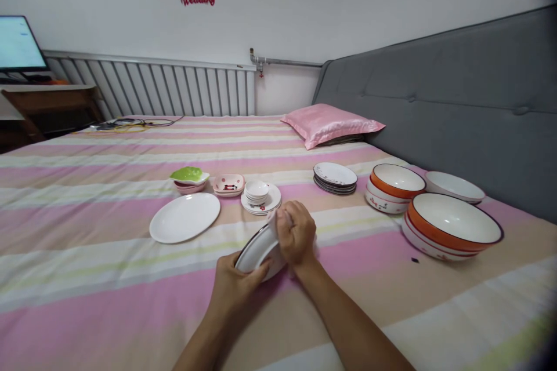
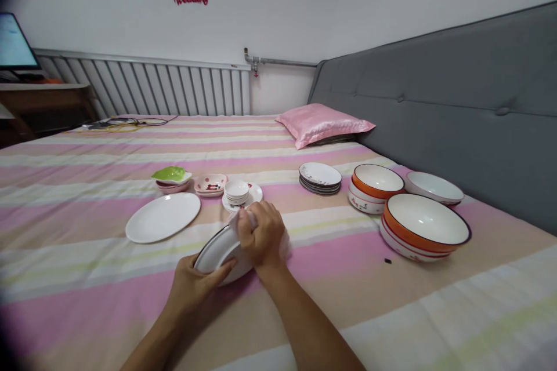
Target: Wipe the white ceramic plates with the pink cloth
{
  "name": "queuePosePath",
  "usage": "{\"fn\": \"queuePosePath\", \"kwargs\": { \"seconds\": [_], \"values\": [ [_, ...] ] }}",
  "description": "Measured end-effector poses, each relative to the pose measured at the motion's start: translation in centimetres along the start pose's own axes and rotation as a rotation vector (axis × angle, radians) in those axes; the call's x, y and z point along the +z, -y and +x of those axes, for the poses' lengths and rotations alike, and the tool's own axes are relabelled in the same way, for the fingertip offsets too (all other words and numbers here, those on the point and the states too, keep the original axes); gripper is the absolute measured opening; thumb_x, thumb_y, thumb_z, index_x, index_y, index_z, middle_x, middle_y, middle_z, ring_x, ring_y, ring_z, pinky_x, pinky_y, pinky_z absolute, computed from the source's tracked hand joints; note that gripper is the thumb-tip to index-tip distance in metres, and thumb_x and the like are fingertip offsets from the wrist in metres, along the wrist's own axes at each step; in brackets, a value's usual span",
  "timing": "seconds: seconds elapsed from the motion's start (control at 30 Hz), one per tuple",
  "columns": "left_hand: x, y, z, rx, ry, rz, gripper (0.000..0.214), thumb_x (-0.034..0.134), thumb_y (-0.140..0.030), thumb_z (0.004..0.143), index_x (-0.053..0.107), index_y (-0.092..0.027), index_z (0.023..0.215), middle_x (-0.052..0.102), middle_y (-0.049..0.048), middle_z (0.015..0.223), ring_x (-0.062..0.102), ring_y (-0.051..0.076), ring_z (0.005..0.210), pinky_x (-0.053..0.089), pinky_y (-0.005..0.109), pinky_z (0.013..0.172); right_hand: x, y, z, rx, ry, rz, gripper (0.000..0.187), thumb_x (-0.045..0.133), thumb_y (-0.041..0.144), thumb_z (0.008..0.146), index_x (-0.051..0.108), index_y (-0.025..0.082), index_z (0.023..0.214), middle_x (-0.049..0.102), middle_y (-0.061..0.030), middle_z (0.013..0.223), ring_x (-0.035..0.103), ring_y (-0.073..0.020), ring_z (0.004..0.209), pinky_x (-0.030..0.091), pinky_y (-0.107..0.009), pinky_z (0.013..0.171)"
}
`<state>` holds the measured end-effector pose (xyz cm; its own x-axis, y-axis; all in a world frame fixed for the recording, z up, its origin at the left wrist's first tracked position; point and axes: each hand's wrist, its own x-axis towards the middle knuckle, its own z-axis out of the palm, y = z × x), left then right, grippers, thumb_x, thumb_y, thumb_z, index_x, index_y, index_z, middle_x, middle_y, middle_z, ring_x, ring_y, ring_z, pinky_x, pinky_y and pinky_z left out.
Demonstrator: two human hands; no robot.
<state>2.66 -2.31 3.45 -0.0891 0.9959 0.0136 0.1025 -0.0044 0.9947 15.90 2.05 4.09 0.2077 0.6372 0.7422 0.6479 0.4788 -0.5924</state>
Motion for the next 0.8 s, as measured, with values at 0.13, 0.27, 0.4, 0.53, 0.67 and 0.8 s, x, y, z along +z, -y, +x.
{"fn": "queuePosePath", "kwargs": {
  "seconds": [0.13, 0.27, 0.4, 0.53, 0.67, 0.8],
  "values": [
    [-0.4, 0.1, 0.4, 0.023, 0.012, 0.098, 0.03, 0.075, -0.034, 0.056, 0.07, -0.008, 0.071, 0.068, 0.0073, 0.065, 0.06, 0.023, 0.063, 0.048, 0.03, 0.058, 1.2, -1.7, 0.0, 0.345, 0.027, 0.14, 0.039, 0.027, 0.039, 0.09, 0.035, 0.022, 0.056, 0.042, 0.0027, 0.052, 0.041, -0.0138, 0.052, 0.03, -0.025, 0.053],
    [-0.6, 0.1, 0.7, -0.027, -0.086, 0.048, 0.039, 0.076, -0.036, 0.057, 0.07, -0.007, 0.083, 0.072, 0.0124, 0.079, 0.064, 0.028, 0.076, 0.051, 0.035, 0.067, 2.1, -2.6, -0.3, 0.586, 0.173, 0.149, 0.047, 0.023, 0.048, 0.089, 0.046, 0.022, 0.058, 0.057, -0.0022, 0.061, 0.053, -0.0187, 0.063, 0.036, -0.027, 0.059],
    [-0.8, 0.3, 1.1, -0.098, -0.203, -0.084, 0.049, 0.077, -0.037, 0.057, 0.067, -0.007, 0.095, 0.071, 0.0151, 0.092, 0.065, 0.029, 0.085, 0.052, 0.037, 0.072, 2.8, -3.3, -0.9, 0.656, 0.331, 0.109, 0.045, 0.026, 0.054, 0.087, 0.055, 0.023, 0.072, 0.064, -0.0058, 0.077, 0.058, -0.0229, 0.078, 0.039, -0.03, 0.068],
    [-1.2, 0.9, 1.6, -0.205, -0.263, -0.176, 0.056, 0.078, -0.043, 0.055, 0.065, -0.009, 0.099, 0.07, 0.0154, 0.095, 0.066, 0.027, 0.084, 0.053, 0.036, 0.069, 3.1, -4.0, -1.1, 0.603, 0.23, 0.151, 0.026, 0.044, 0.045, 0.081, 0.052, 0.022, 0.088, 0.063, -0.005, 0.089, 0.057, -0.0211, 0.084, 0.04, -0.03, 0.074],
    [-1.3, 1.1, 1.8, -0.292, -0.314, -0.216, 0.061, 0.076, -0.049, 0.056, 0.065, -0.009, 0.101, 0.07, 0.0154, 0.092, 0.066, 0.025, 0.076, 0.053, 0.034, 0.062, 2.2, -4.0, -0.1, 0.539, -0.002, 0.253, 0.019, 0.051, 0.031, 0.077, 0.051, 0.02, 0.092, 0.059, -0.0048, 0.092, 0.054, -0.0185, 0.086, 0.041, -0.03, 0.079],
    [-1.3, 1.1, 1.7, -0.314, -0.311, -0.27, 0.063, 0.07, -0.055, 0.061, 0.064, -0.008, 0.103, 0.07, 0.0149, 0.087, 0.066, 0.022, 0.069, 0.051, 0.031, 0.057, 1.0, -2.7, 0.7, 0.415, -0.124, 0.353, 0.017, 0.048, 0.03, 0.082, 0.052, 0.019, 0.095, 0.058, -0.0043, 0.093, 0.054, -0.0171, 0.089, 0.042, -0.031, 0.083]
  ]
}}
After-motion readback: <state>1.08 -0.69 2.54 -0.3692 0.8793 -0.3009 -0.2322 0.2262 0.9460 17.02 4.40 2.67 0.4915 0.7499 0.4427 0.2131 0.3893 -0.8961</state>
